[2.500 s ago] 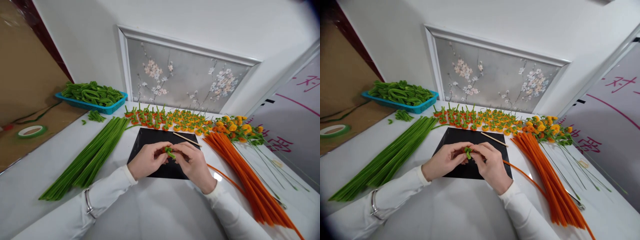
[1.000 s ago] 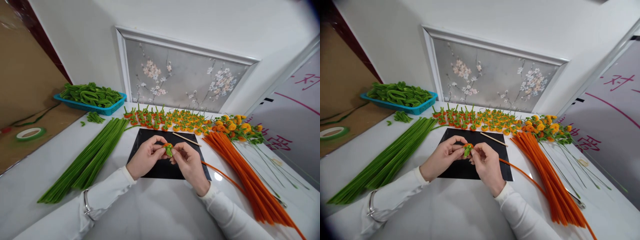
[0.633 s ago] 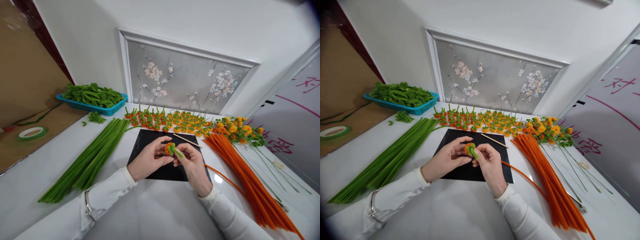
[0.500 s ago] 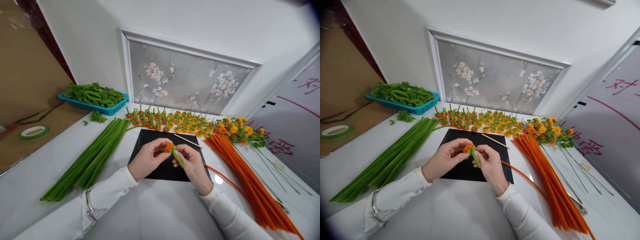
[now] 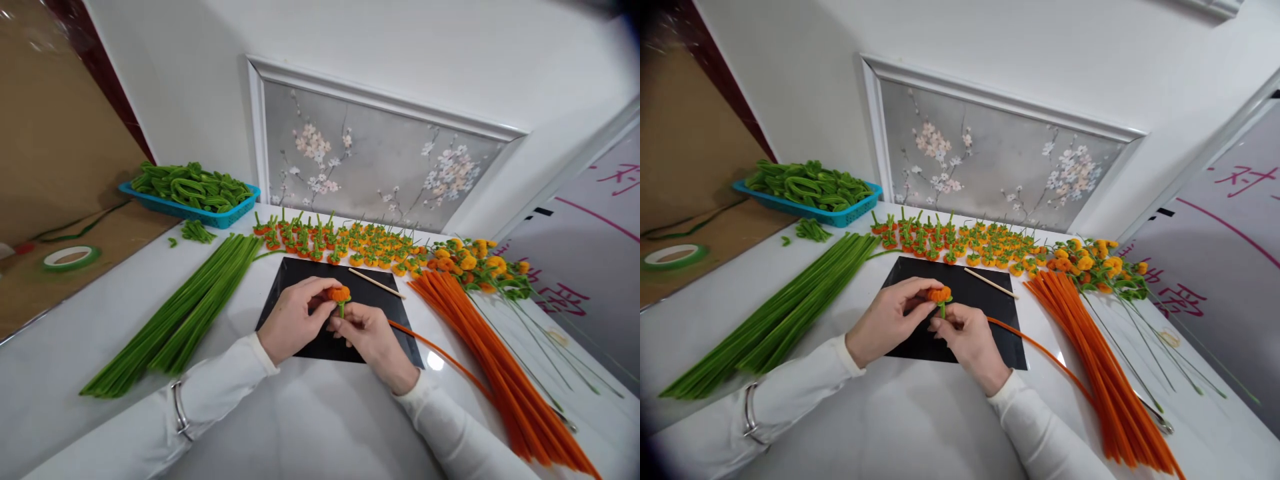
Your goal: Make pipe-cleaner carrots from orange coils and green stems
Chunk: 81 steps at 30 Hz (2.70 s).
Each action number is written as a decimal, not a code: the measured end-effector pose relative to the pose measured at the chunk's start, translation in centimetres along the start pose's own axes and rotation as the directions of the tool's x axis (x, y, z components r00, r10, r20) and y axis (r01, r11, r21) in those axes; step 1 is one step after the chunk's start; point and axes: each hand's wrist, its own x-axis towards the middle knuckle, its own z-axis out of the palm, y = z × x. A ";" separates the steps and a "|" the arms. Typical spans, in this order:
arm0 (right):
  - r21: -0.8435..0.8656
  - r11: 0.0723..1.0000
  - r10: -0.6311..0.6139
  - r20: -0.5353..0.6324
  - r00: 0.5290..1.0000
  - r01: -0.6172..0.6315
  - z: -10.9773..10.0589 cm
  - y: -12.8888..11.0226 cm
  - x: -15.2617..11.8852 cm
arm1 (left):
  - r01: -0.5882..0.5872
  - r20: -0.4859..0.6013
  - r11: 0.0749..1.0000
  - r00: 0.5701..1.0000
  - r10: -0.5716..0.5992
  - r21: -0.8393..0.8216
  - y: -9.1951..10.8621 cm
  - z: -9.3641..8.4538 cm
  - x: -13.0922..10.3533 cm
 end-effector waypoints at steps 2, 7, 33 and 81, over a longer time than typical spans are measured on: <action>0.042 0.999 0.019 -0.029 0.999 -0.018 -0.2 -0.2 0.1 | 0.053 0.016 0.991 0.999 -0.051 -0.121 0.1 0.0 0.2; 0.232 0.971 0.059 -0.023 0.998 -0.052 -0.8 -0.8 -0.1 | 0.302 0.150 0.882 0.953 -0.265 -0.362 -0.2 0.0 0.4; -0.642 0.600 -0.647 -0.036 0.762 0.478 -2.1 -2.0 -0.7 | 0.286 0.191 0.903 0.953 -0.234 -0.320 -0.3 0.7 -0.4; -0.652 0.588 -0.668 -0.058 0.742 0.479 -1.0 -2.2 -1.0 | -0.161 -0.059 0.987 0.985 0.160 -0.010 -0.4 1.1 -1.0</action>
